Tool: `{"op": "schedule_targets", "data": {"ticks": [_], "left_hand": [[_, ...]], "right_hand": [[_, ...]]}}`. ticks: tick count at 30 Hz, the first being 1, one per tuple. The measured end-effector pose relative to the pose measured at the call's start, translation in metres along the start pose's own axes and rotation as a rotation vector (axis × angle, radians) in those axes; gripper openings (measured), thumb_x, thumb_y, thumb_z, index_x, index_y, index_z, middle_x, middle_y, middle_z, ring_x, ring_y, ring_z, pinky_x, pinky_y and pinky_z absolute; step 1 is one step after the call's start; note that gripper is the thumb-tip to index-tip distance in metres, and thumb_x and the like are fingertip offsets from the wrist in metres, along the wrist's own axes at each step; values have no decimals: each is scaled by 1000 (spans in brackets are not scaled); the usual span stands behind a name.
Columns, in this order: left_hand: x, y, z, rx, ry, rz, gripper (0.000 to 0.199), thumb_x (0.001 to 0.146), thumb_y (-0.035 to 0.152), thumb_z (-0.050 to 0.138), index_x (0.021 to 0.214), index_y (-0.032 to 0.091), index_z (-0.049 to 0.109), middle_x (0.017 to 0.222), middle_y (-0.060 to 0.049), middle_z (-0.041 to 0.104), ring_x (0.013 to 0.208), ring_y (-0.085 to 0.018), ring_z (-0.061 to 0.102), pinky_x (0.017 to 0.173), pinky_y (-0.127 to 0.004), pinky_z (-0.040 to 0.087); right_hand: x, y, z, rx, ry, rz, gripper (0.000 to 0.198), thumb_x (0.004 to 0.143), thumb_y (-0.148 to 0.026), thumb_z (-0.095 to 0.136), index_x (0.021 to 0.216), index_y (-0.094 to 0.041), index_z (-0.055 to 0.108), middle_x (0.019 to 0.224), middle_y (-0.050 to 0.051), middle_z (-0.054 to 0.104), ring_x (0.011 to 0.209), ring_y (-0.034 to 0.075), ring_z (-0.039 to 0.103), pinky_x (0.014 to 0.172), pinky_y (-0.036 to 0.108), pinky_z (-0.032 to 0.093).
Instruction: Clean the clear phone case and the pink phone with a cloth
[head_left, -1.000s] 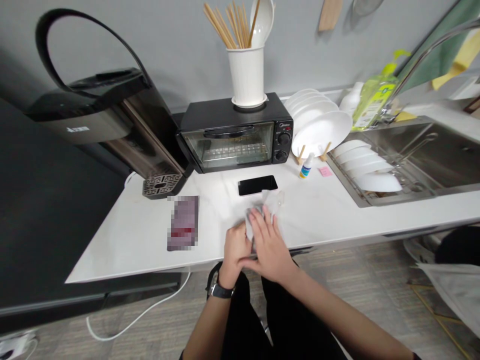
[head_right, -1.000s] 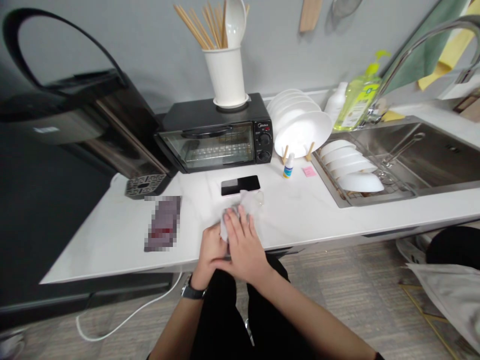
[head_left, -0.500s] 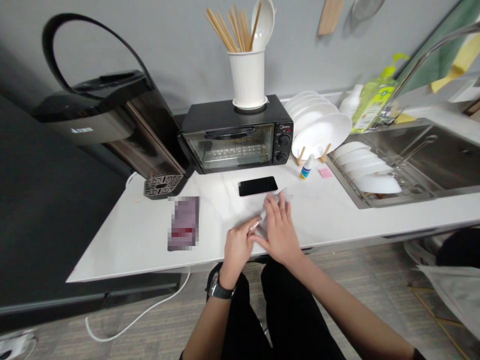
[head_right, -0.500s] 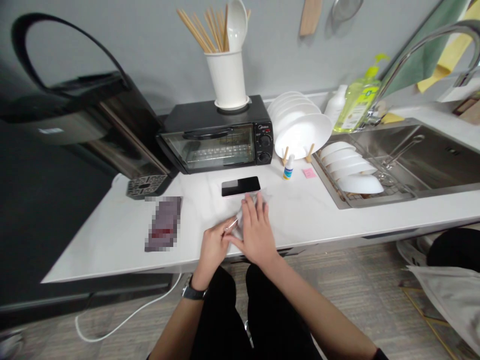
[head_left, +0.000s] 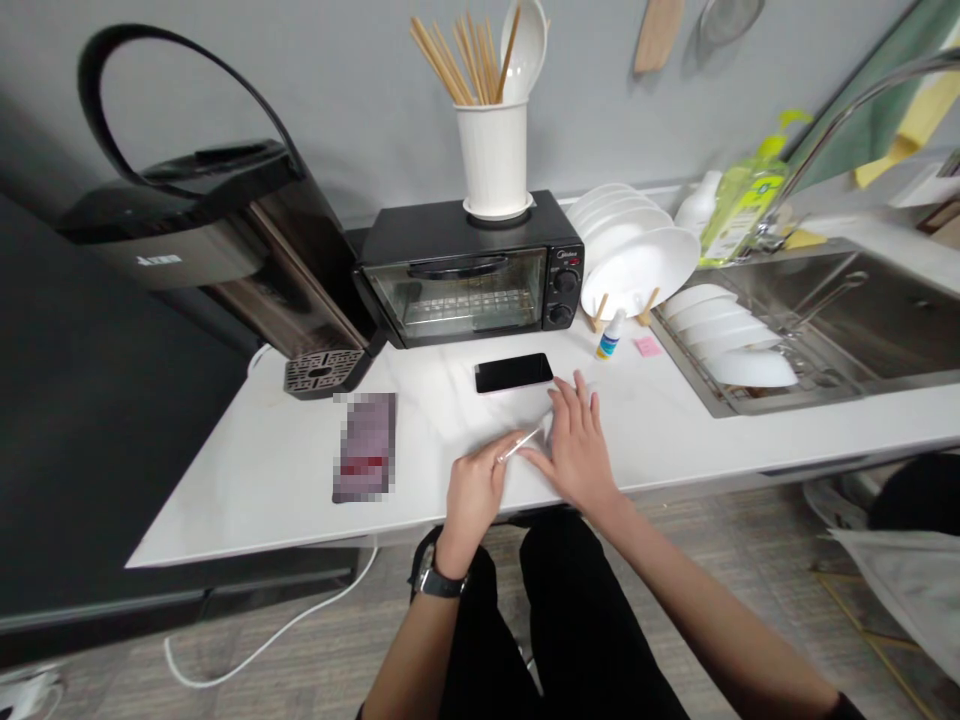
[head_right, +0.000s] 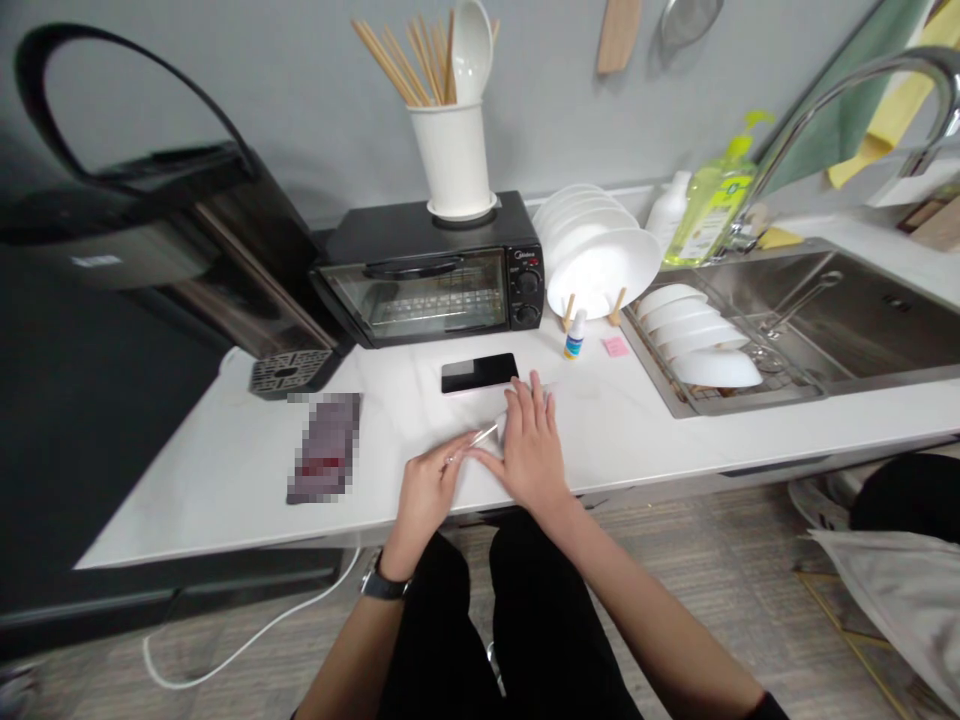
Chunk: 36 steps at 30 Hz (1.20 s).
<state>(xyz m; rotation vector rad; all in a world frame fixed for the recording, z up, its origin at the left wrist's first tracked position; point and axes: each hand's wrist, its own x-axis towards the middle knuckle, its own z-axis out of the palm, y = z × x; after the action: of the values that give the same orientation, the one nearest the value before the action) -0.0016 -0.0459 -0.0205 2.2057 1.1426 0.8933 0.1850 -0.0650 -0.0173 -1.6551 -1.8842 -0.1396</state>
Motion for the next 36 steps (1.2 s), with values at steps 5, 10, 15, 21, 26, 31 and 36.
{"op": "schedule_targets", "data": {"ticks": [5,10,15,21,26,31,36], "left_hand": [[-1,-12,0,111,-5,-41,28,90,10,52,101,15,77,94,-9,82,78,-22,76,78,-31,60],[0,-12,1,118,-8,-46,24,94,14,52,87,15,75,79,-8,79,68,-21,73,72,-30,59],[1,-1,2,34,14,-17,35,104,19,46,125,23,73,127,-8,78,115,-21,75,103,-33,56],[1,-13,2,99,4,-90,19,89,14,56,82,17,73,74,-6,77,63,-18,70,66,-27,56],[1,-12,2,108,1,-85,21,92,15,54,87,16,74,79,-8,78,65,-19,71,67,-28,56],[1,-3,2,28,-2,-12,36,104,18,45,125,25,74,128,-7,77,116,-21,75,104,-35,56],[0,-11,2,146,1,-41,30,99,15,47,101,18,77,96,-9,82,81,-21,77,80,-31,60]], "right_hand": [[-38,-58,10,74,-156,-257,101,97,-75,45,161,2,29,169,25,34,164,41,8,128,64,26],[-16,-27,-1,78,-187,-299,81,105,-63,40,163,-9,29,167,19,43,162,32,26,132,64,12],[11,10,-3,26,-72,-61,82,104,-66,41,158,-5,35,167,24,39,163,39,20,127,70,21],[-25,-47,7,153,-204,-312,99,98,-71,50,162,0,27,168,25,36,165,38,12,128,64,27],[-15,-27,-3,125,-207,-317,75,104,-62,45,159,-11,38,161,19,50,159,32,32,132,64,15],[13,15,-5,52,-45,-70,74,104,-66,38,149,-8,48,157,23,52,158,37,33,128,66,23],[-12,-29,7,88,-105,-178,94,98,-75,42,156,-1,37,167,27,36,164,43,10,126,70,25]]}}
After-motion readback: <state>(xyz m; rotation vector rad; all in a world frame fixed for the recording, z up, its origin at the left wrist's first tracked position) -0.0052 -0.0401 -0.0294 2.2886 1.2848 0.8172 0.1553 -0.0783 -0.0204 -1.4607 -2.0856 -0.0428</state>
